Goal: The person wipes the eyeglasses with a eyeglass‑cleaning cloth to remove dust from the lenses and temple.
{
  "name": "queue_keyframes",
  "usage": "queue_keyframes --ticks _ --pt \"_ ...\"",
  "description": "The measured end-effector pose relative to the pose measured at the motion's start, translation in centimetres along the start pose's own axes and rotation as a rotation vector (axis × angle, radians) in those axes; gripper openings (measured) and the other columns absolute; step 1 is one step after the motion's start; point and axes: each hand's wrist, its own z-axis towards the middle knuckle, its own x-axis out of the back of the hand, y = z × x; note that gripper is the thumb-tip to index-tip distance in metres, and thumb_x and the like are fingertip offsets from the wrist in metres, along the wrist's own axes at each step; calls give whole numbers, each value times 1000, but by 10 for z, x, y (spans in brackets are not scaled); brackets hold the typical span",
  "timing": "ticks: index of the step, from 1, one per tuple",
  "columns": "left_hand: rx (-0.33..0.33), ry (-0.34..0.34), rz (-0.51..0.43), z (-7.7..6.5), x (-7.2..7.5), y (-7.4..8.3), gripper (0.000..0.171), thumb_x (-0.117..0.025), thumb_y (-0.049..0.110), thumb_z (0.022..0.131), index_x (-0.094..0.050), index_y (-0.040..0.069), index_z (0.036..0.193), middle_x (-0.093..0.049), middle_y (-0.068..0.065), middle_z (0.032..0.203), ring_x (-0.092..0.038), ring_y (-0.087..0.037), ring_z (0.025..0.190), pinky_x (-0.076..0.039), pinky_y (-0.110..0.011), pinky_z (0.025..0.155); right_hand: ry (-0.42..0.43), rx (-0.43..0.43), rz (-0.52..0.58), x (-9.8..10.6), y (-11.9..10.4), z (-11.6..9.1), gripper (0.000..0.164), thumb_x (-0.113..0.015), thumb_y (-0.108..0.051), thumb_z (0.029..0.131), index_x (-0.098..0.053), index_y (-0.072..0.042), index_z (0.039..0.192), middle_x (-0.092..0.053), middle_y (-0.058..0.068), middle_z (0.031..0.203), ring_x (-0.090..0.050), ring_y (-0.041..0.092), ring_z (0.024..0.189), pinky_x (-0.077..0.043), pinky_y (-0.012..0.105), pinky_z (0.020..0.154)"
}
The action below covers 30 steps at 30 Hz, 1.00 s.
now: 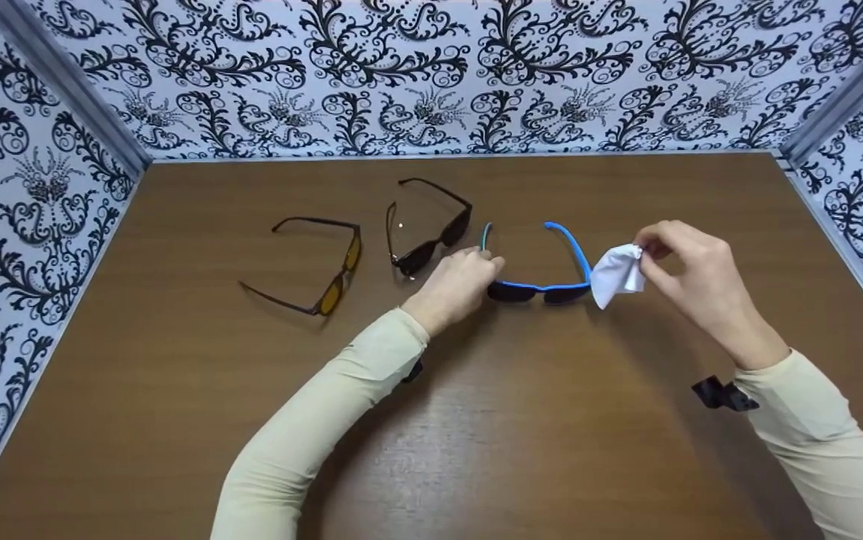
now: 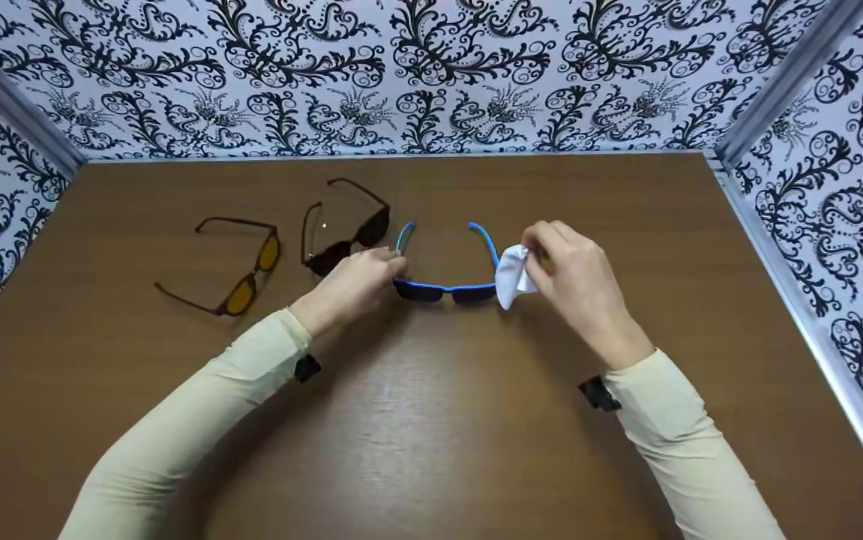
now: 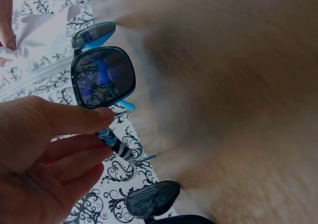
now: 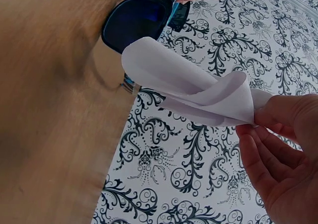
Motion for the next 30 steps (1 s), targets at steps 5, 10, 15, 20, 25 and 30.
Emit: queue_keyframes --ticks 5,10,15,20,25,30 --pt "-24 10 -18 -3 -3 -2 15 -60 -8 83 -65 3 92 -67 -10 92 -63 -27 92 -52 -36 79 -6 -8 20 -2 -1 -4 24 -66 22 72 -63 5 88 -64 13 82 -59 21 71 -43 10 71" --pt "-36 30 -62 -7 1 -3 15 -59 -7 83 -64 2 93 -65 -10 100 -65 -28 90 -54 -37 74 -20 -6 56 -5 -5 -3 24 -67 22 72 -63 6 89 -65 11 83 -60 20 71 -45 12 70" --pt "-55 90 -154 -15 9 -8 11 -60 -3 83 -63 1 92 -64 -10 106 -64 -27 94 -54 -37 75 -49 15 110 -10 -17 0 25 -68 21 71 -63 6 90 -65 11 83 -61 17 71 -47 11 69" --pt "-56 101 -256 -29 16 -18 12 -63 1 86 -65 -1 98 -64 -17 113 -55 -34 117 -46 -39 97 -77 60 175 -24 -32 4 25 -70 20 71 -64 5 90 -65 9 83 -61 16 70 -47 12 67" --pt "-13 148 -288 -40 22 -29 14 -65 0 86 -65 -4 100 -61 -25 118 -49 -40 124 -39 -42 103 -115 103 240 -46 -45 6 22 -69 16 73 -63 4 89 -65 8 83 -62 15 68 -49 15 64" --pt "34 183 -308 -48 27 -39 15 -65 -1 85 -66 -4 100 -59 -27 120 -46 -41 126 -37 -45 104 -163 131 284 -71 -59 10 18 -70 11 75 -63 1 89 -64 7 82 -61 14 69 -51 23 60"
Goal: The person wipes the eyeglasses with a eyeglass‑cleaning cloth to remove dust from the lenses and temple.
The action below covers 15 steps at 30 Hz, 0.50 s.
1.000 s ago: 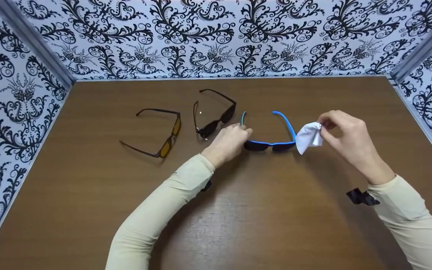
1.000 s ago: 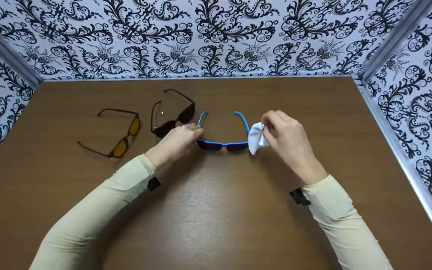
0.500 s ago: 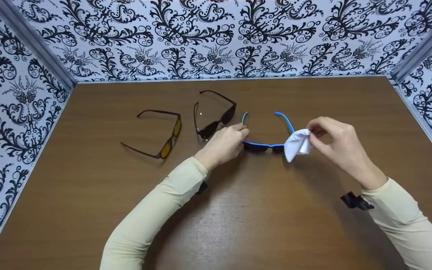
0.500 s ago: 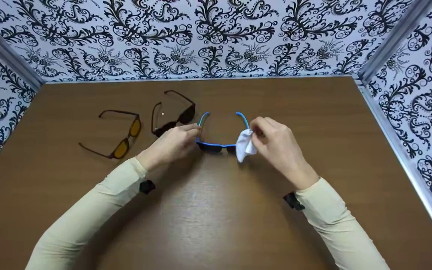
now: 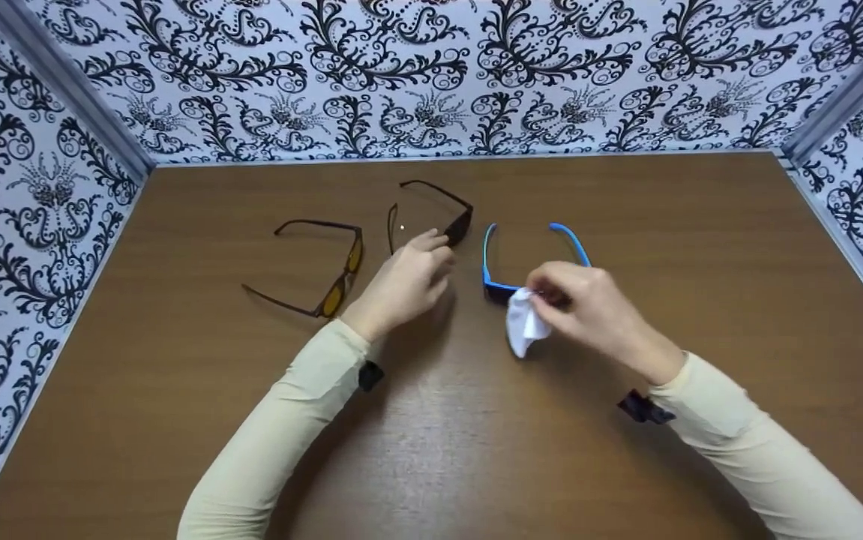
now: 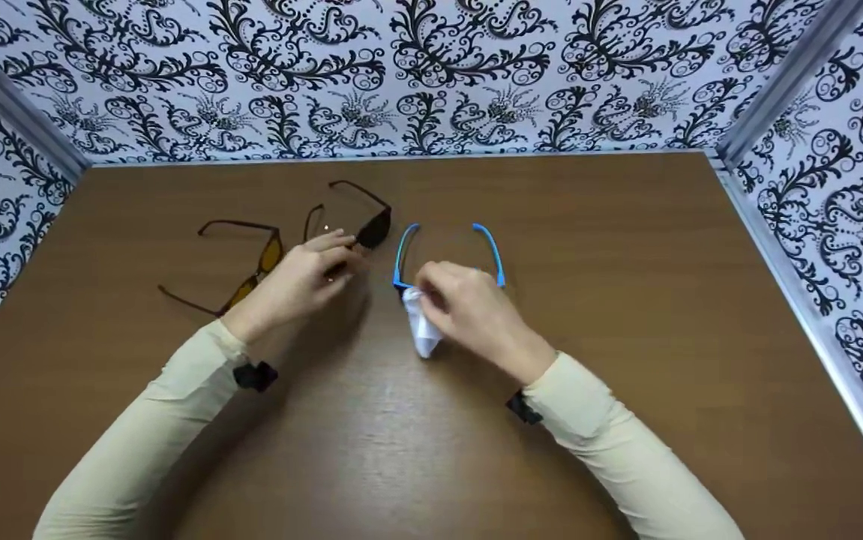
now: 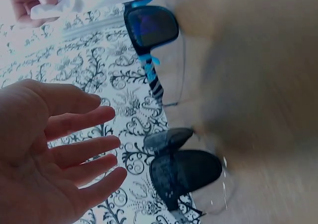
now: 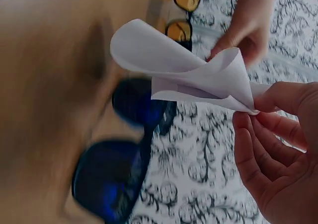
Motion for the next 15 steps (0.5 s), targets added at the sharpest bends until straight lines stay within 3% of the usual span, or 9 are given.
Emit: queue_keyframes --ticks 9,15 --pt "22 62 -49 -9 12 -12 14 -64 -1 86 -66 -6 99 -63 -24 115 -49 -43 122 -31 -48 108 -136 9 35 -44 -14 9 12 -71 -3 84 -61 -3 90 -63 3 81 -61 14 70 -51 26 61" --pt "86 14 -41 -15 14 -18 15 -64 1 88 -66 -5 101 -61 -25 118 -46 -43 125 -35 -52 104 -174 -2 5 -47 -15 6 12 -69 -6 85 -60 -5 93 -61 3 80 -59 16 68 -47 28 58"
